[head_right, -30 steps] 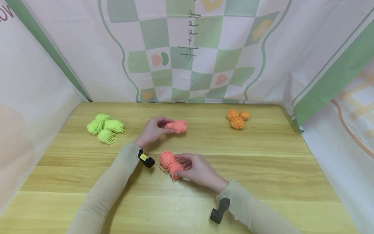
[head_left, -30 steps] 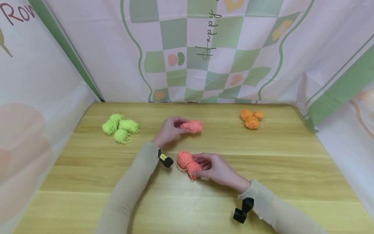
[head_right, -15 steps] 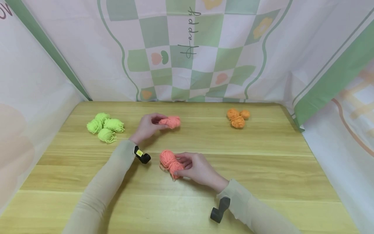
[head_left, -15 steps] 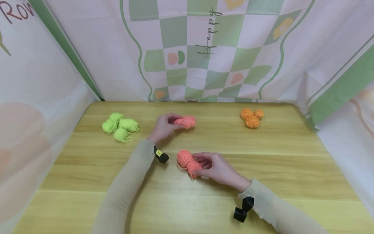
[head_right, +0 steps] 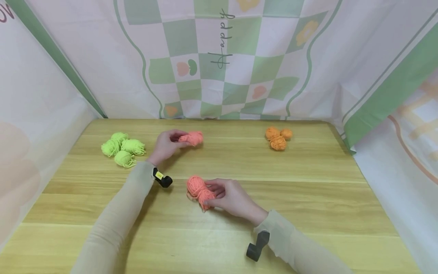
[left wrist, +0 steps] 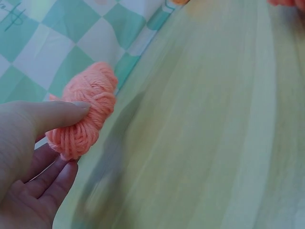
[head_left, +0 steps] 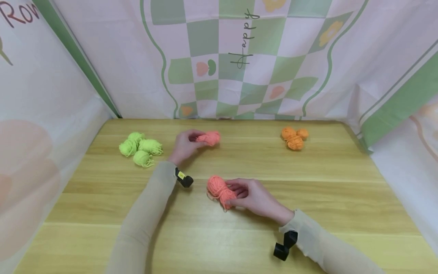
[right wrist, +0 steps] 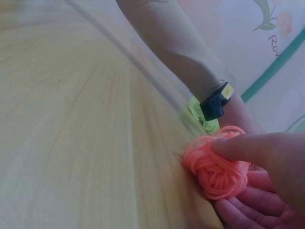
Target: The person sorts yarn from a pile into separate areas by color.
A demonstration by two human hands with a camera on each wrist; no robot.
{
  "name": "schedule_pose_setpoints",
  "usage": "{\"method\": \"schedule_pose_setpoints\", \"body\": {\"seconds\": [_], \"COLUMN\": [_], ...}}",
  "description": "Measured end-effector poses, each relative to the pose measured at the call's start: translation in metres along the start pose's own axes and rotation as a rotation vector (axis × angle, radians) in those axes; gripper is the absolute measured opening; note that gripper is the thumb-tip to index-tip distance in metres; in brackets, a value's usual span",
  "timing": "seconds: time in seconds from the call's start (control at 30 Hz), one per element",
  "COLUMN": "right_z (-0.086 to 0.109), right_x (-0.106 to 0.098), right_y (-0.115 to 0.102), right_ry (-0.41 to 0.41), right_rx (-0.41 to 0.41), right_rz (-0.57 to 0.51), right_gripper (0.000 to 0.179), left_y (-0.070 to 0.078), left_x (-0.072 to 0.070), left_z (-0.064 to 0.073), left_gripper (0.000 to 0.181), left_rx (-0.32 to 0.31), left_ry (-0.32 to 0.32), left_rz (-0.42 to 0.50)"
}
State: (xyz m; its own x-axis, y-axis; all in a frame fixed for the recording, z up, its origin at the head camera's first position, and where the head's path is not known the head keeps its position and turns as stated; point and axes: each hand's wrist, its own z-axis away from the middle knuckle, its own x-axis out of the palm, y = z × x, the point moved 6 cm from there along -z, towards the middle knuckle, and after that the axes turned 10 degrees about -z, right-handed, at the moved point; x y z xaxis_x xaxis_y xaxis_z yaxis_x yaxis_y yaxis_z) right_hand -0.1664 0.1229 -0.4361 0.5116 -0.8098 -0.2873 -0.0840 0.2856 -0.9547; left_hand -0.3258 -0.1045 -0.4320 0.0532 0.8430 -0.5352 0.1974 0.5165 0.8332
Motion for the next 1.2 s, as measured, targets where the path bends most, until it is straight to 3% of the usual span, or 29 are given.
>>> {"method": "schedule_pose_setpoints", "body": {"seconds": [0.67, 1.2], "right_z": [0.001, 0.002], "right_x": [0.000, 0.001], "right_y": [0.000, -0.001], "right_ry": [0.003, 0.000], "right_rx": [0.011, 0.008], "right_rz": [-0.001, -0.018], "right_gripper": [0.059, 0.058], "left_y": [-0.012, -0.023], "left_x": [-0.021, -0.027], "left_z": [-0.012, -0.015], "left_gripper": [0.042, 0.038], "left_rx": [-0.024, -0.035], "left_ry": [0.048, 0.051], "left_rz": [-0.019, -0.074]}}
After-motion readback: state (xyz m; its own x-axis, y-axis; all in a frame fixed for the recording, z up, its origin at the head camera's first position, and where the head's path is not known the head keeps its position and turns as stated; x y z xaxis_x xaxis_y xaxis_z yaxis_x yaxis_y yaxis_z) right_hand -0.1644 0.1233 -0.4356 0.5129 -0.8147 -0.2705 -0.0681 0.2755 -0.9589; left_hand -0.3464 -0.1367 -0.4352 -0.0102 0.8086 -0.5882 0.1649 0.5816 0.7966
